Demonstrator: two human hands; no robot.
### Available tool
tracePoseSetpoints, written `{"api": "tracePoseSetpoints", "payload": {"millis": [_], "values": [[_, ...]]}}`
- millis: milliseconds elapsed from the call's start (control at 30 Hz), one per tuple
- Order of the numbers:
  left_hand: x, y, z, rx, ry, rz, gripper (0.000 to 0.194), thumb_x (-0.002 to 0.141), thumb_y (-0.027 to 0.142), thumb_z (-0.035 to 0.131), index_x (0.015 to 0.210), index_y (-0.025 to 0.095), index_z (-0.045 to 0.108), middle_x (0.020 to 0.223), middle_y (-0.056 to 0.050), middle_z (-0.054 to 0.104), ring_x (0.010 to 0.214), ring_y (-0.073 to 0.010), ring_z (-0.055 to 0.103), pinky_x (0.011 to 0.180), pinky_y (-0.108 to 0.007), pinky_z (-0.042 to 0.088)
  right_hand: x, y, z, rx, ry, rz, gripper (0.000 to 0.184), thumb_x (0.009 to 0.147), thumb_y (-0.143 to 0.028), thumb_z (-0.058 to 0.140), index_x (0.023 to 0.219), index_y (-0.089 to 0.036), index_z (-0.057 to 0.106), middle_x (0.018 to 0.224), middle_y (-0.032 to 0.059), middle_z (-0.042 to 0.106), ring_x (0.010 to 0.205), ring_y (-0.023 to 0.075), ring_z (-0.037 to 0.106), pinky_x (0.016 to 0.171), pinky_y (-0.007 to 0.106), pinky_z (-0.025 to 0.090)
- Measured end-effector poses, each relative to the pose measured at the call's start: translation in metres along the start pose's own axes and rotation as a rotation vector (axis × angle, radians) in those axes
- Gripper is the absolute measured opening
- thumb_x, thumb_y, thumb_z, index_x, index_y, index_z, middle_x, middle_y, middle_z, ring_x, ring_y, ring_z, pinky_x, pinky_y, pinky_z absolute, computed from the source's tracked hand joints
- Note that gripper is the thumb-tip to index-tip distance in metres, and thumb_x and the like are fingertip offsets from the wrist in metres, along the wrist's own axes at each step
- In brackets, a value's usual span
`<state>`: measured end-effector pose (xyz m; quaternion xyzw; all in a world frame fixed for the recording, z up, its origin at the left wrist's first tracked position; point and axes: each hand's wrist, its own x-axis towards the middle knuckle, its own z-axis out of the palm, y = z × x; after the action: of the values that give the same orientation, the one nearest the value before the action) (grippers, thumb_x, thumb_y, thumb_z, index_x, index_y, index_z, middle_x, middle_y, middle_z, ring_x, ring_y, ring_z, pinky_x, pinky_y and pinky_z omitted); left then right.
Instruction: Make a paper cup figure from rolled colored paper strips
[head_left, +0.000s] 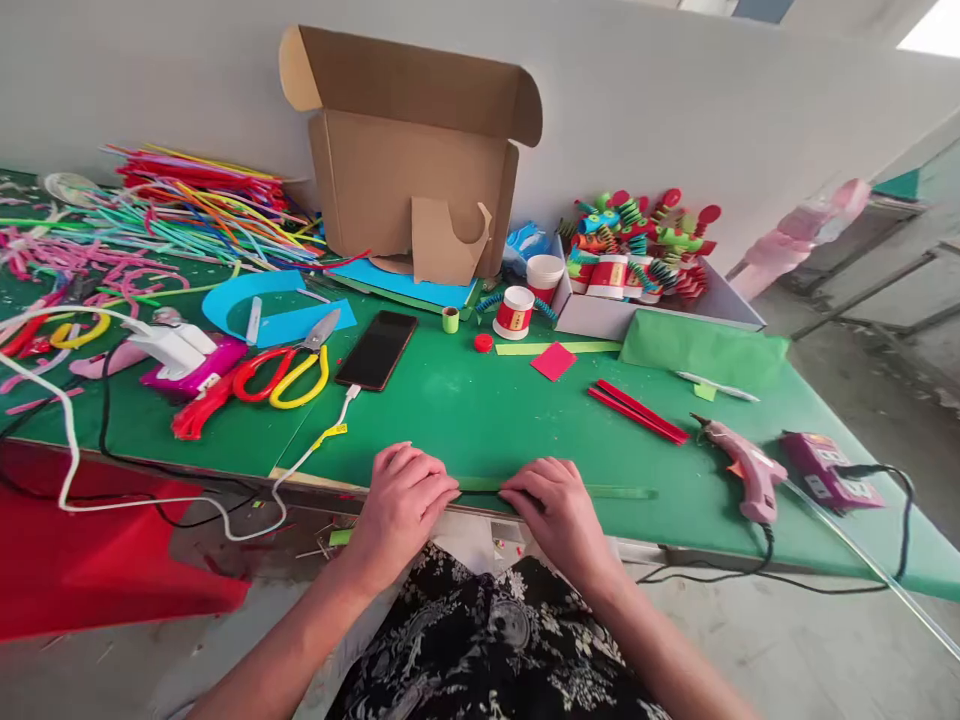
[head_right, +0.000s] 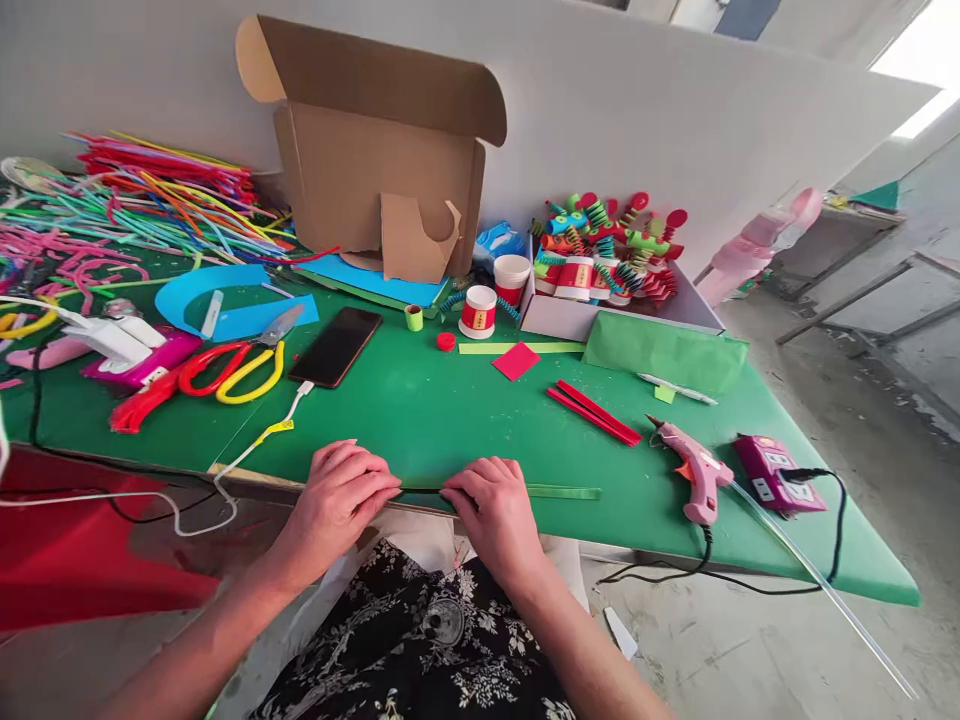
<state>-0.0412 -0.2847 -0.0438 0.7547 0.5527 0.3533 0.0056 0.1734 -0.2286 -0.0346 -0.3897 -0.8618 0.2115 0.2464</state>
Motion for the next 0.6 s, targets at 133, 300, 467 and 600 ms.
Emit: {"api": "tracePoseSetpoints", "payload": {"millis": [133,300,467,600], "values": [[0.000,-0.004,-0.003,-0.044,-0.016,-0.117,0.019,0.093,0.024,0.059,0.075,0.021,0.064,0.079,0.000,0.065,0.081,-0.0173,0.054,0.085,-0.036,0.039,0.005,-0.002,-0.002,0.042,-0.004,0.079,0.016,0.091,-0.026,0.065,0.077,-0.022,0.068,0.077,-0.0005,0.069,0.076,0.0166,0.061,0.080,0.032,0.038],[0.002,-0.002,-0.005,0.019,-0.109,-0.225,0.016,0.090,0.021,0.062,0.075,0.020,0.058,0.079,0.000,0.063,0.083,-0.0200,0.052,0.082,-0.037,0.036,0.007,-0.005,-0.002,-0.035,-0.019,0.138,0.017,0.090,-0.023,0.066,0.074,-0.021,0.062,0.072,-0.0013,0.066,0.071,0.0168,0.057,0.077,0.032,0.037],[0.008,0.000,-0.005,0.124,-0.194,-0.248,0.022,0.086,0.020,0.067,0.070,0.020,0.052,0.074,0.000,0.059,0.080,-0.0209,0.049,0.077,-0.036,0.034,0.010,-0.007,-0.002,-0.104,-0.049,0.154,0.018,0.089,-0.021,0.066,0.073,-0.020,0.057,0.071,-0.0016,0.065,0.070,0.0170,0.056,0.075,0.031,0.035],[0.012,0.001,-0.007,0.157,-0.239,-0.254,0.022,0.086,0.019,0.066,0.070,0.020,0.051,0.074,0.000,0.059,0.079,-0.0213,0.048,0.076,-0.036,0.033,0.012,-0.009,-0.002,-0.132,-0.058,0.153,0.019,0.091,-0.021,0.063,0.074,-0.020,0.056,0.072,-0.0010,0.065,0.070,0.0171,0.055,0.074,0.031,0.034]]}}
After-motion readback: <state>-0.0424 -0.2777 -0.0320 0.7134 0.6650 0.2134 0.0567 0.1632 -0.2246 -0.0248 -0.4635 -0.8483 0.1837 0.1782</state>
